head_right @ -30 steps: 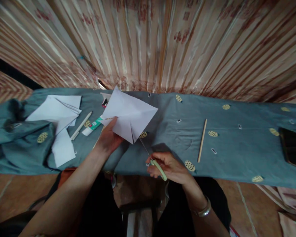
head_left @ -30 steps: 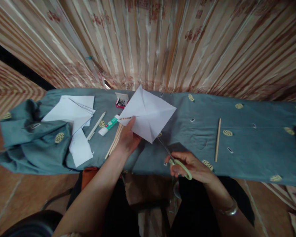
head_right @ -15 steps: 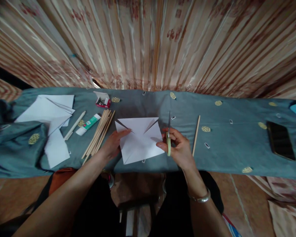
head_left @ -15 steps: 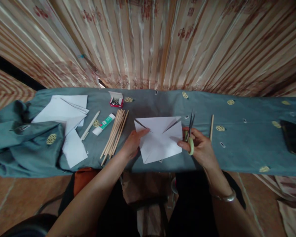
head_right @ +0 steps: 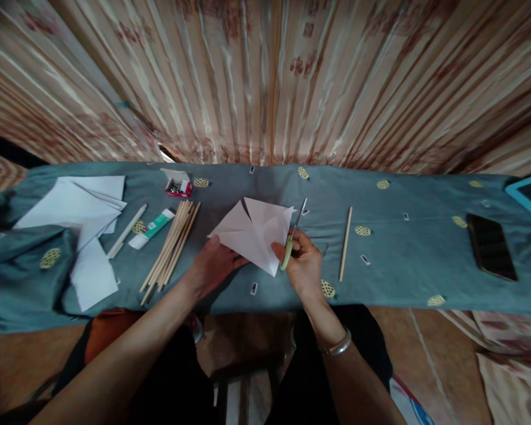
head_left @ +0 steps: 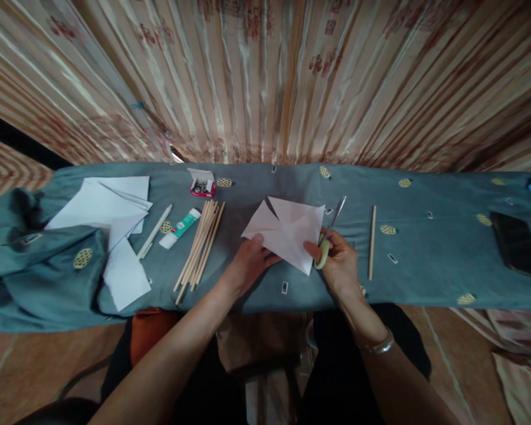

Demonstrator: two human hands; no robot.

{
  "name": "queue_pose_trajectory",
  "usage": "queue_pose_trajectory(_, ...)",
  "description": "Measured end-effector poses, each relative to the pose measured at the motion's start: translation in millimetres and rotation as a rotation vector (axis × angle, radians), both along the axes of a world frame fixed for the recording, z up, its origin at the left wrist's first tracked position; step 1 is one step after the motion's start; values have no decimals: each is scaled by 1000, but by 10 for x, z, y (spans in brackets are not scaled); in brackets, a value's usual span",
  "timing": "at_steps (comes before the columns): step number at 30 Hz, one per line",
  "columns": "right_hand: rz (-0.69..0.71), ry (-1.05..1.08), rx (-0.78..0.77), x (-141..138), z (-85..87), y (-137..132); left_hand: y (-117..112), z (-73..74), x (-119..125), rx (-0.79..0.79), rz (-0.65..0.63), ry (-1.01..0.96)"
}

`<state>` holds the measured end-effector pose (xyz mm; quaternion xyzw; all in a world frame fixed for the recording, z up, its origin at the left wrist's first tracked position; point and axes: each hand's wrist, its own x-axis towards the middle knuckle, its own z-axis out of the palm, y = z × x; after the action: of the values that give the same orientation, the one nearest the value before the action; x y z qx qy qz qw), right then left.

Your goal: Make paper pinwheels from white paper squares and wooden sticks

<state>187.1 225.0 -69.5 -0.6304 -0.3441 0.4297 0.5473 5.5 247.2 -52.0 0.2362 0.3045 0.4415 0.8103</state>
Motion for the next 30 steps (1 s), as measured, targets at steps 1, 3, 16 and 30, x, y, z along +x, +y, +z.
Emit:
queue_pose_trajectory(1, -2, 15, -4, -22, -5, 4, -16, -24, 25, 22, -1, 39)
queue_pose_trajectory(3, 7, 38, -6, -64, -11, 7, -46, -73, 85, 34, 29, 129)
queue_pose_trajectory(16, 502, 195, -136, -68, 87, -203, 237, -90, -100, 201, 426, 404)
queue_pose_trajectory(30, 831, 186, -392, -230, 162, -351, 363, -80, -190, 395, 527, 609)
